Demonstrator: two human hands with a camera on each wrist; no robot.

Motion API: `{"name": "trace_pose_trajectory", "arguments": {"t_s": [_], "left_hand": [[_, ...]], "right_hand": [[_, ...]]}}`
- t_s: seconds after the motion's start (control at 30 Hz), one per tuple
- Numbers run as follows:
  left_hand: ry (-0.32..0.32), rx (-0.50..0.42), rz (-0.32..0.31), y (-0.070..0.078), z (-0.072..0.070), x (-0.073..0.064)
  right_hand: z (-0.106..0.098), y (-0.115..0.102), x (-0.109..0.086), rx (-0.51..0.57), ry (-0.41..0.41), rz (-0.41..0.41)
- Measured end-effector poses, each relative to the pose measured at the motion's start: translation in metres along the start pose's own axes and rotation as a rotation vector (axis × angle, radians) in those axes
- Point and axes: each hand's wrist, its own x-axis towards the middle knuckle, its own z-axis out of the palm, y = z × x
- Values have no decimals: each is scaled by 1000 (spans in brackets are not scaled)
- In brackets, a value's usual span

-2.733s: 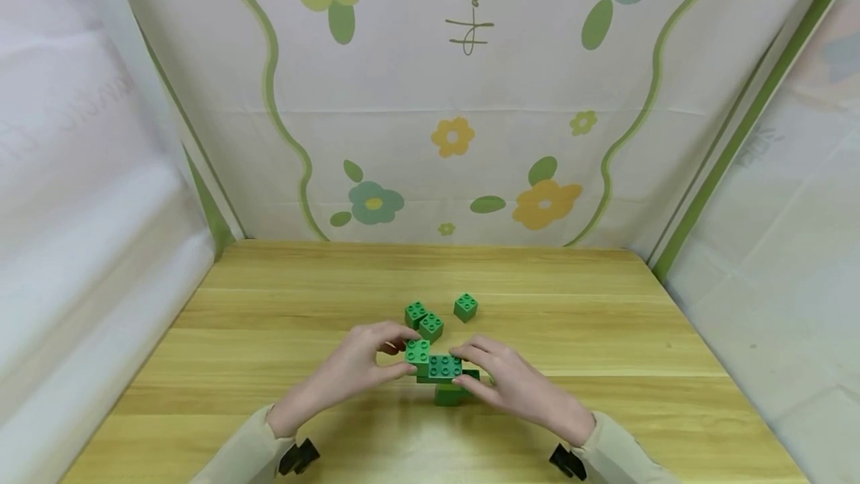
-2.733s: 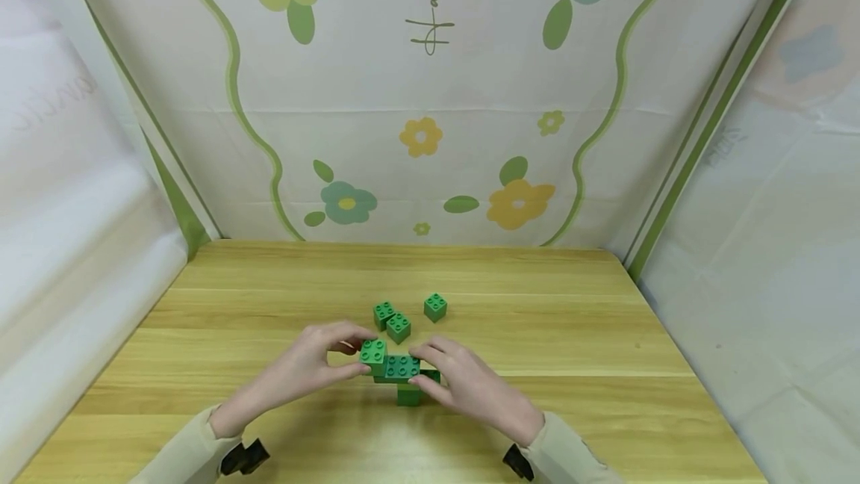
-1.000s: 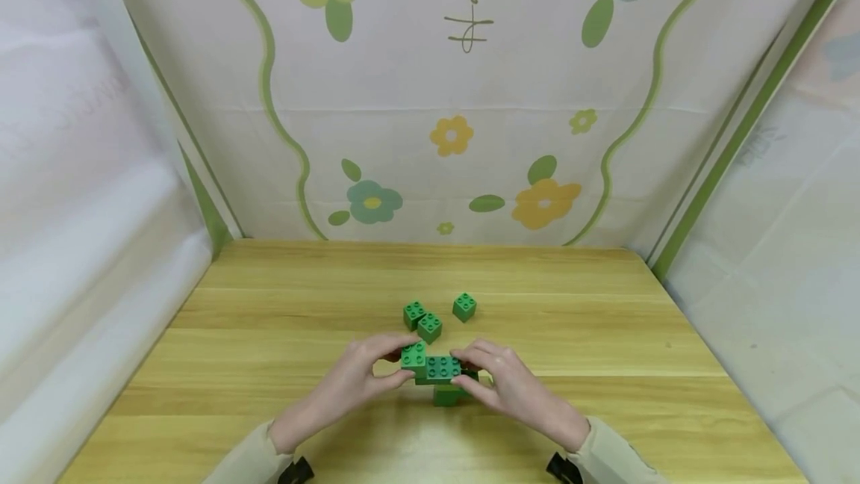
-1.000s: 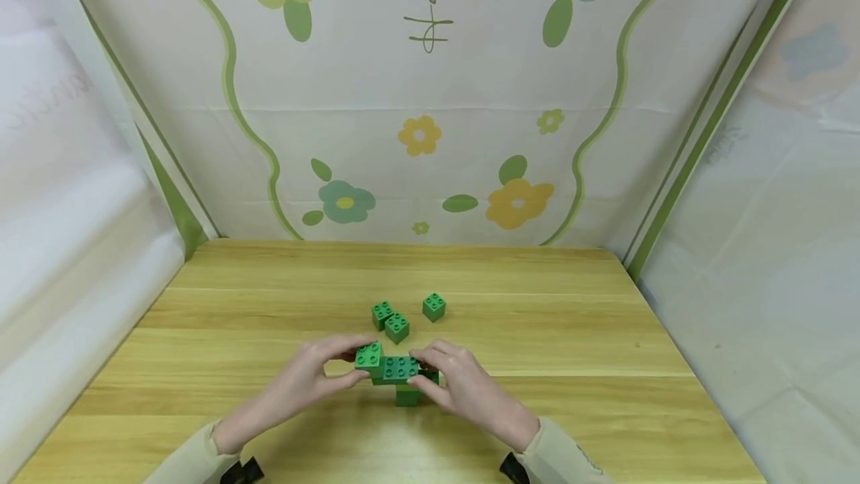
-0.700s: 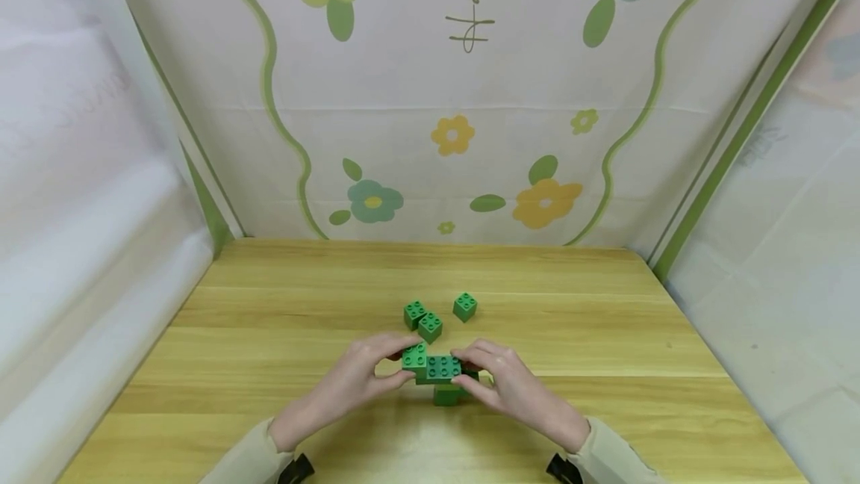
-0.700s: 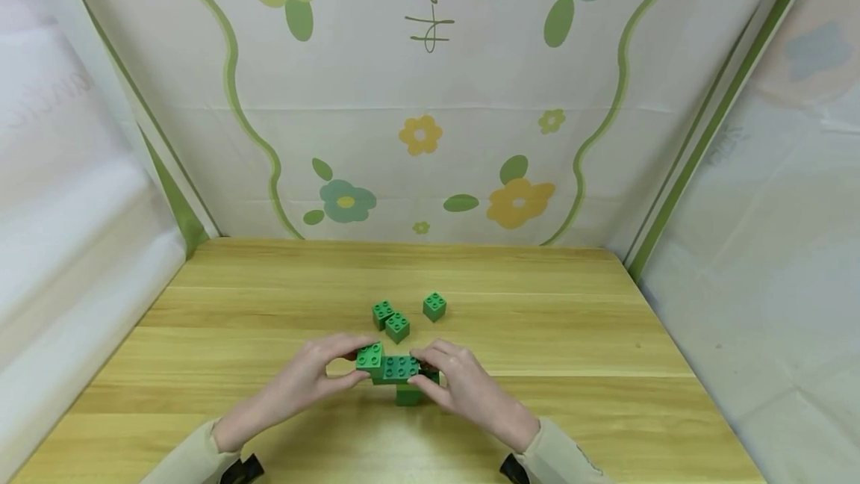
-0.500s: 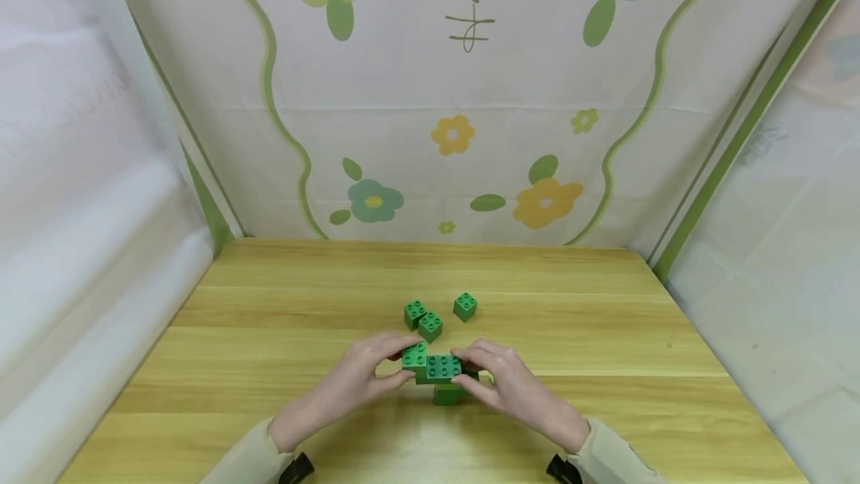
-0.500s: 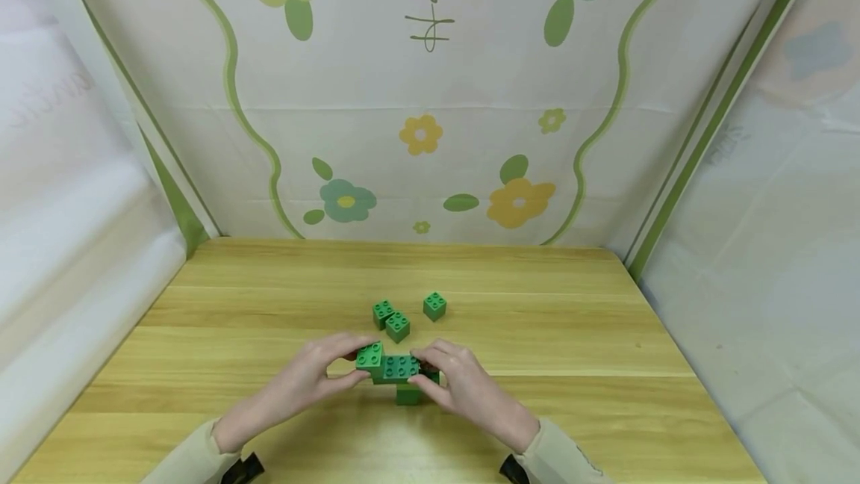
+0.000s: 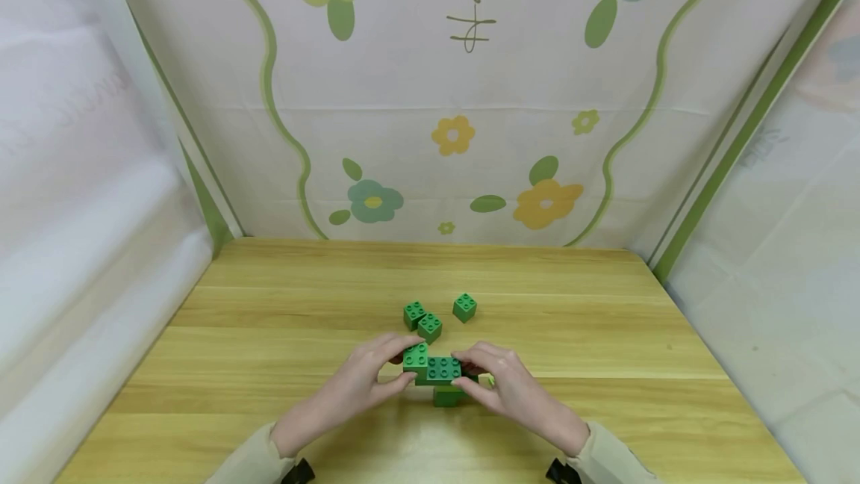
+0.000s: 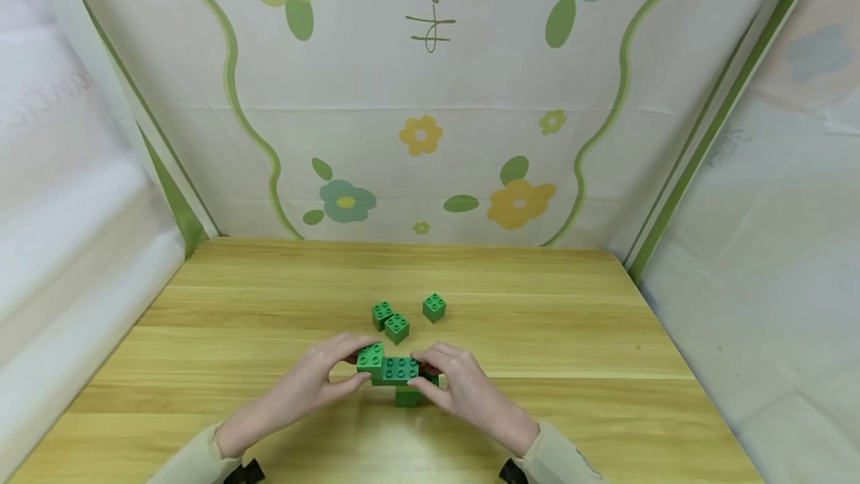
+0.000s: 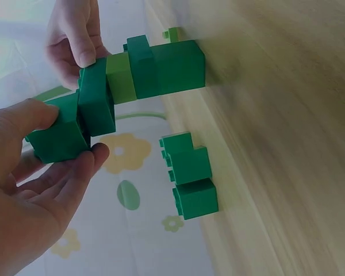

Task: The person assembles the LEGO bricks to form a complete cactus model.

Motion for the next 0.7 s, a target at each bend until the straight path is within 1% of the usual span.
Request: {"name": "trace_pose_trajectory", "arguments": {"t_s": [0.3, 0.53, 0.6, 0.7], "left_hand": [[-27, -25, 2, 0, 0, 1], [-25, -23, 6, 0, 0, 1], [-31, -14, 0, 1, 0, 0], [-48, 5, -41, 1, 2, -1]], "right_hand": [[0, 0, -2, 21, -2, 15], [0, 1, -3, 21, -4, 17], [0, 0, -3, 19, -8, 19], [0, 0, -2, 14, -17, 23]]}}
